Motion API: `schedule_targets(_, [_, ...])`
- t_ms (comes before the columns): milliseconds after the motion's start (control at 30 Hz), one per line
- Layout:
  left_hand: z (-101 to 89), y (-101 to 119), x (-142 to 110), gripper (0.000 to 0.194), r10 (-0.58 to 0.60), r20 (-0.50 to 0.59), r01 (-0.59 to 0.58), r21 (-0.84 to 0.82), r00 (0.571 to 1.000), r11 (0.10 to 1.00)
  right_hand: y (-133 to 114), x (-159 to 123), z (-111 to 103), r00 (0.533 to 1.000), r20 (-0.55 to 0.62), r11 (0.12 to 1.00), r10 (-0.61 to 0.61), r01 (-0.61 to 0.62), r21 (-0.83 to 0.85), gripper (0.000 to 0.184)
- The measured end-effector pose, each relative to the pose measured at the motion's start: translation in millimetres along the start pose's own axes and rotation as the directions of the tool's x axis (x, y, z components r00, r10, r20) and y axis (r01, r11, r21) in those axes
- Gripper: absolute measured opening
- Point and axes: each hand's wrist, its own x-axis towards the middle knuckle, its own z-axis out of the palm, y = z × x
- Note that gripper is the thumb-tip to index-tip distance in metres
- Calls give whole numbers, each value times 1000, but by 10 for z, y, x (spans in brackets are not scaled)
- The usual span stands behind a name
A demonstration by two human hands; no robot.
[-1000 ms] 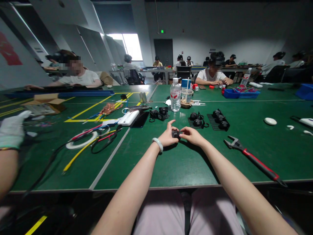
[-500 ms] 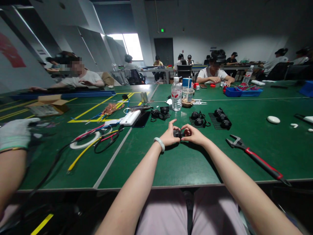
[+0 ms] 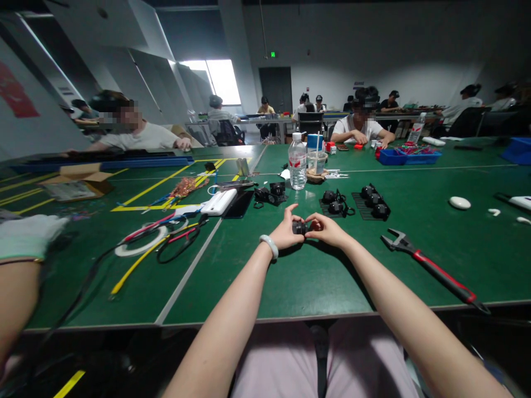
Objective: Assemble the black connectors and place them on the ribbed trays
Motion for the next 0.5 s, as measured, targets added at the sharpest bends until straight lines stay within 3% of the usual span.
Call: schedule_targets(500, [-17, -6, 2, 86, 16, 14, -16, 18, 1000, 1000, -26, 5, -28, 999, -43, 991, -11, 5, -131, 35])
